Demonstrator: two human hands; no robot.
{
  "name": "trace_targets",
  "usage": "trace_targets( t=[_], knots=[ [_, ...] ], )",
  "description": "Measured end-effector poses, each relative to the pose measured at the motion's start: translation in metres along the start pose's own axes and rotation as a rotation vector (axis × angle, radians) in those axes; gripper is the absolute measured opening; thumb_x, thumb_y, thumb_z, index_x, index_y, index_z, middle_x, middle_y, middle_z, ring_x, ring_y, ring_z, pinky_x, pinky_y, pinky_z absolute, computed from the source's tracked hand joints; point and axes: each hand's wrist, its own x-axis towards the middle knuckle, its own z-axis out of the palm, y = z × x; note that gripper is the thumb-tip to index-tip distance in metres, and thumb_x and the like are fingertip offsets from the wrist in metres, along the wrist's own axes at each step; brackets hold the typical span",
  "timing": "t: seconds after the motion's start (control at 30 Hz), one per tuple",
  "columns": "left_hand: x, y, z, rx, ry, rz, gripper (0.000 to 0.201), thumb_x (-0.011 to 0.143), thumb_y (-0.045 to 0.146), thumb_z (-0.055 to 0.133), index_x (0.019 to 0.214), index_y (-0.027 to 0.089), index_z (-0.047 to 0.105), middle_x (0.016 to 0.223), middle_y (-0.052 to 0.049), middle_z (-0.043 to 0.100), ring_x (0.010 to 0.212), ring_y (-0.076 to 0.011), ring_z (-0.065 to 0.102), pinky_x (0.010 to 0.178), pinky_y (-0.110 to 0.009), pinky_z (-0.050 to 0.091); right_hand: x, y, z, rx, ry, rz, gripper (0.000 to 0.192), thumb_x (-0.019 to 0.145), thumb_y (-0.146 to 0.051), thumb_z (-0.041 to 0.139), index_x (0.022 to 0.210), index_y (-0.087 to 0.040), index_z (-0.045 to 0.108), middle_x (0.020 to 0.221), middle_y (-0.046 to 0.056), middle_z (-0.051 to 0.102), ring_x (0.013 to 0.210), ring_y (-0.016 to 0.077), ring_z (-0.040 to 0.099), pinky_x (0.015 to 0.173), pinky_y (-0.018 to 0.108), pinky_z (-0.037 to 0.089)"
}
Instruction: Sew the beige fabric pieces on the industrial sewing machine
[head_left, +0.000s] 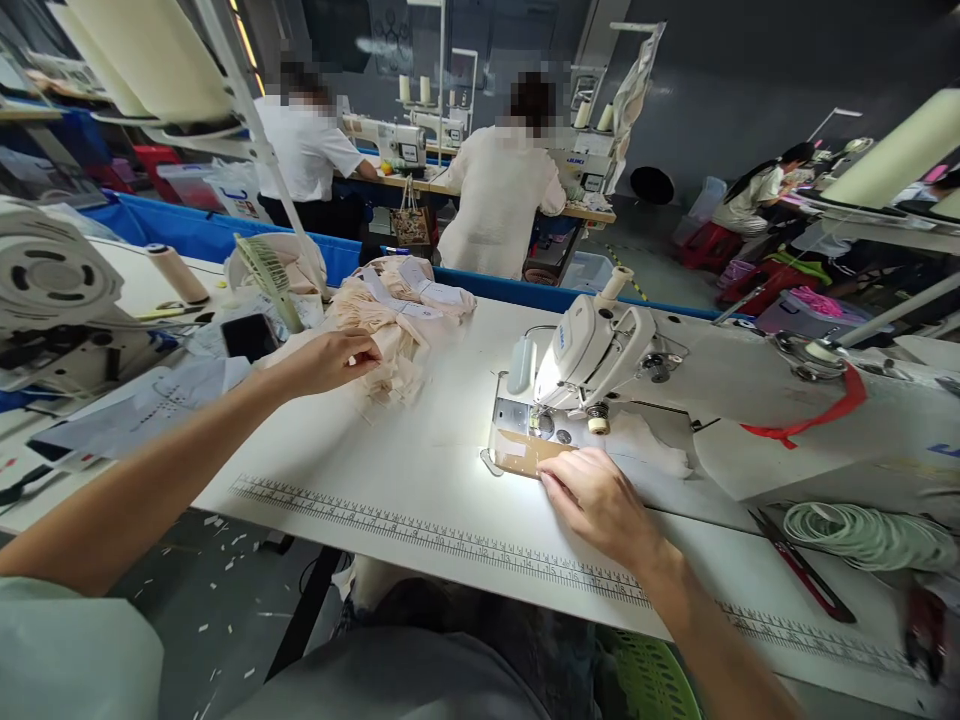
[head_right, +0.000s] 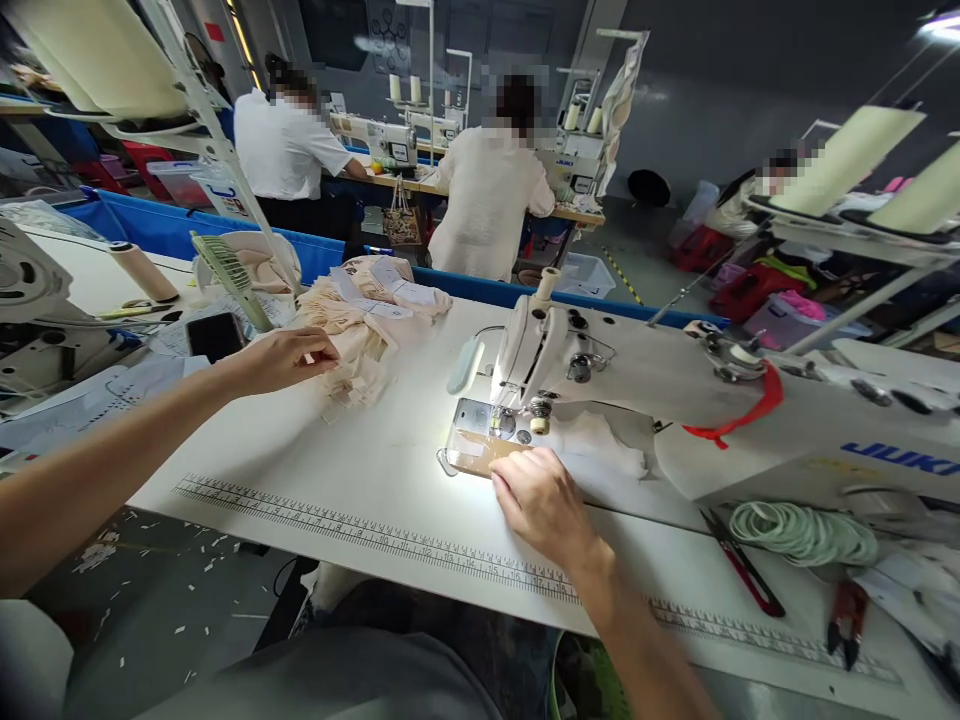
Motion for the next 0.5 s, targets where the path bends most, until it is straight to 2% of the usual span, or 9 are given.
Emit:
trace_targets(
  t=[0.1, 0.17, 0.23, 0.33, 0.4, 0.5],
  knots=[
    [0.008, 0.013, 0.007, -0.003, 0.033, 0.088, 0.033, 0.092, 0.046, 0.043, 0.086, 0.019, 0.061, 0.095, -0.01, 0.066, 0.089, -0.0227, 0.061, 0.083, -0.033, 0.048, 0.001, -0.009, 0.005, -0.014, -0.056, 0.037, 0.026, 0.102, -0.023, 0.041, 0.105, -0.019, 0.066, 0.083, 0.006, 0.065, 0.078, 0.0204, 0.058, 0.074, 0.037, 0.044],
    [0.016, 0.026, 0.011, -0.084, -0.006, 0.159, 0.031, 0.092, 0.046, 0.043, 0.087, 0.02, 0.06, 0.099, -0.01, 0.067, 0.094, -0.0223, 0.061, 0.087, -0.033, 0.048, 0.001, -0.014, 0.009, -0.052, -0.084, 0.067, 0.028, 0.102, -0.026, 0.04, 0.113, -0.019, 0.065, 0.086, 0.006, 0.064, 0.078, 0.0202, 0.055, 0.073, 0.036, 0.043],
    [0.027, 0.043, 0.016, -0.178, -0.118, 0.182, 0.028, 0.09, 0.045, 0.046, 0.084, 0.02, 0.059, 0.091, -0.007, 0.068, 0.084, -0.0193, 0.062, 0.077, -0.029, 0.048, 0.003, -0.016, 0.012, -0.102, -0.098, 0.08, 0.03, 0.102, -0.029, 0.04, 0.117, -0.019, 0.064, 0.086, 0.006, 0.062, 0.075, 0.0198, 0.052, 0.072, 0.035, 0.042],
    [0.046, 0.078, 0.028, -0.329, -0.322, 0.156, 0.024, 0.085, 0.043, 0.054, 0.078, 0.02, 0.057, 0.067, -0.001, 0.062, 0.059, -0.014, 0.055, 0.057, -0.024, 0.039, 0.007, -0.016, 0.016, -0.192, -0.098, 0.042, 0.029, 0.103, -0.033, 0.041, 0.115, -0.019, 0.064, 0.087, 0.007, 0.061, 0.076, 0.0204, 0.05, 0.071, 0.034, 0.039],
    [0.056, 0.103, 0.041, -0.453, -0.423, 0.161, 0.022, 0.084, 0.042, 0.055, 0.079, 0.02, 0.057, 0.058, 0.002, 0.061, 0.051, -0.012, 0.05, 0.053, -0.023, 0.036, 0.009, -0.014, 0.018, -0.245, -0.104, -0.009, 0.027, 0.102, -0.034, 0.045, 0.112, -0.018, 0.065, 0.087, 0.008, 0.061, 0.075, 0.021, 0.049, 0.07, 0.035, 0.038],
    [0.066, 0.137, 0.064, -0.629, -0.502, 0.166, 0.022, 0.086, 0.041, 0.054, 0.078, 0.021, 0.055, 0.056, 0.001, 0.063, 0.051, -0.0127, 0.053, 0.054, -0.024, 0.038, 0.01, -0.012, 0.02, -0.279, -0.114, -0.054, 0.025, 0.1, -0.032, 0.048, 0.109, -0.016, 0.065, 0.086, 0.008, 0.06, 0.075, 0.0216, 0.049, 0.07, 0.036, 0.035]
  ],
)
